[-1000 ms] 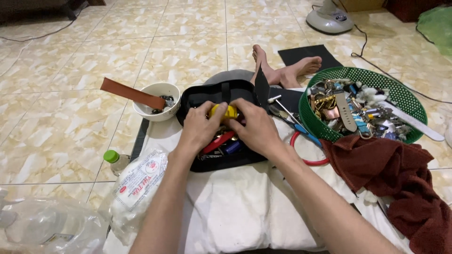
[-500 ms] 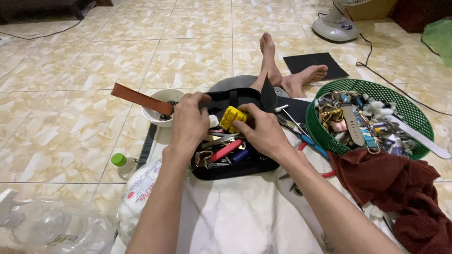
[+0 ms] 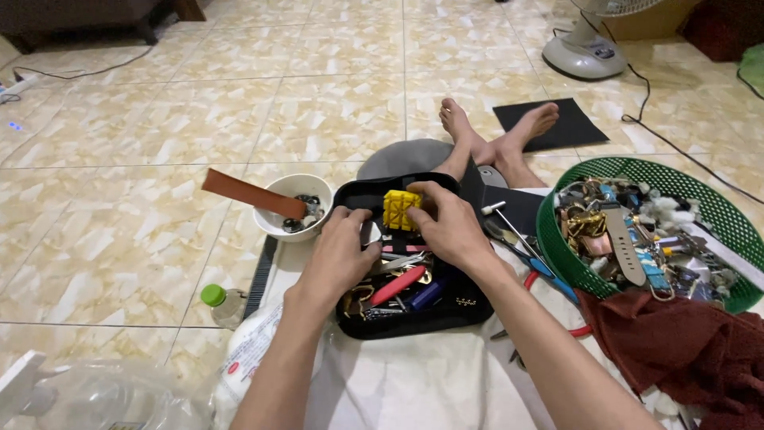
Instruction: Using a watch repair kit and a link remover tool to adjust the length of a watch band while sitting on the floor.
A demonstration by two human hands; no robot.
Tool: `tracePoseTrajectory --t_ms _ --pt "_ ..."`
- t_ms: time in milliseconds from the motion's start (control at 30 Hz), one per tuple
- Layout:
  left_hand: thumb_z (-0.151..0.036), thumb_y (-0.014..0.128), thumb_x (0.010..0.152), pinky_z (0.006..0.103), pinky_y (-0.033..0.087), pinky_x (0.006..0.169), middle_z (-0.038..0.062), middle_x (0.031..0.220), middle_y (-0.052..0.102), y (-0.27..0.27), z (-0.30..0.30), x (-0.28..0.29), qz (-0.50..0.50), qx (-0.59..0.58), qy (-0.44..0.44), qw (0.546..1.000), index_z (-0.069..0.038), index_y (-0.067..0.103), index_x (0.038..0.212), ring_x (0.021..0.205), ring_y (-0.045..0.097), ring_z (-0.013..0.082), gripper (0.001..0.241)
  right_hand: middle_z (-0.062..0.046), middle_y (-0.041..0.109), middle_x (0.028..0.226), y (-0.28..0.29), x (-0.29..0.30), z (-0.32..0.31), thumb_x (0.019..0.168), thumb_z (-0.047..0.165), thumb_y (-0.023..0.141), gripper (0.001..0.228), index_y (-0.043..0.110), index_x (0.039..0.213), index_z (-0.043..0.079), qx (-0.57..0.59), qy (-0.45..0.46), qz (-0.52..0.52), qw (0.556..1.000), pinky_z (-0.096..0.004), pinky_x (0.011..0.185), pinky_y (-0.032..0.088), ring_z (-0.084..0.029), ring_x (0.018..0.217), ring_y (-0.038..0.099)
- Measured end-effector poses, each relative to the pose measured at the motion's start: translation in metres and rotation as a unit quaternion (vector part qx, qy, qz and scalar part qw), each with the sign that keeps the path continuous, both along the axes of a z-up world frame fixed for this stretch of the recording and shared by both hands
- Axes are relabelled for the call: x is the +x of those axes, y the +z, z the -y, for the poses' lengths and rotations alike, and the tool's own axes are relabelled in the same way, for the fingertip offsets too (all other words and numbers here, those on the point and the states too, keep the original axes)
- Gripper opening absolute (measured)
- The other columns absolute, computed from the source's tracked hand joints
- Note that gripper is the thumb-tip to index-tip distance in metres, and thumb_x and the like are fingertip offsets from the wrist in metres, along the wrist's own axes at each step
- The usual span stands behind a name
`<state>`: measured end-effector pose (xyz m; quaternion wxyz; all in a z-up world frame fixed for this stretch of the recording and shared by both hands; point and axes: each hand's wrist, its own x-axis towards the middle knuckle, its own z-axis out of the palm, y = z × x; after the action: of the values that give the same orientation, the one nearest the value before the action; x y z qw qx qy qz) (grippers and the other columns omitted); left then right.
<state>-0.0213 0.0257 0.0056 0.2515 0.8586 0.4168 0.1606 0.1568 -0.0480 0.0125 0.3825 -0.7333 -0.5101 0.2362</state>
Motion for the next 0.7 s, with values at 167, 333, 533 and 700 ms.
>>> tracePoseTrajectory --t_ms 167,333,533,700 --pt "-0.003 0.078 0.073 0.0539 0.053 0.097 0.026 0.117 0.065 -0.001 0.002 -0.003 0.094 -0.014 -0.01 0.995 0.005 0.059 0.132 0.117 0.064 0.0463 0.063 -0.023 0.069 0.119 -0.004 0.004 -0.003 0.096 0.023 0.064 0.044 0.06 0.139 0.017 -0.005 0.014 0.028 1.0 -0.053 0.101 0.052 -0.041 0.119 0.064" --pt "-0.004 0.08 0.075 0.0478 0.055 0.094 0.017 0.109 0.063 0.002 0.001 -0.007 0.078 -0.005 0.029 0.997 -0.004 0.069 0.121 0.111 0.066 0.0379 0.047 -0.023 0.07 0.113 -0.003 0.002 -0.004 0.096 0.018 0.063 0.043 0.06 0.138 0.014 0.016 0.017 0.011 1.0 -0.05 0.094 0.056 -0.039 0.11 0.068" --pt "-0.011 0.08 0.082 0.0446 0.057 0.083 0.017 0.098 0.073 0.03 0.011 -0.01 0.054 -0.054 0.039 0.996 -0.015 0.073 0.111 0.096 0.074 0.0359 0.03 -0.023 0.072 0.109 -0.018 -0.001 0.006 0.091 0.015 0.068 0.041 0.063 0.131 0.009 0.062 0.016 0.051 0.997 -0.051 0.089 0.057 -0.041 0.105 0.07" --pt "-0.023 0.071 0.087 0.0487 0.059 0.088 0.024 0.11 0.071 0.041 0.029 0.048 0.295 -0.05 -0.088 0.95 -0.01 0.061 0.112 0.108 0.071 0.0455 0.03 -0.023 0.074 0.099 -0.043 -0.006 0.007 0.083 0.013 0.067 0.035 0.07 0.116 0.001 0.041 -0.027 0.192 0.98 -0.058 0.089 0.055 -0.045 0.1 0.069"
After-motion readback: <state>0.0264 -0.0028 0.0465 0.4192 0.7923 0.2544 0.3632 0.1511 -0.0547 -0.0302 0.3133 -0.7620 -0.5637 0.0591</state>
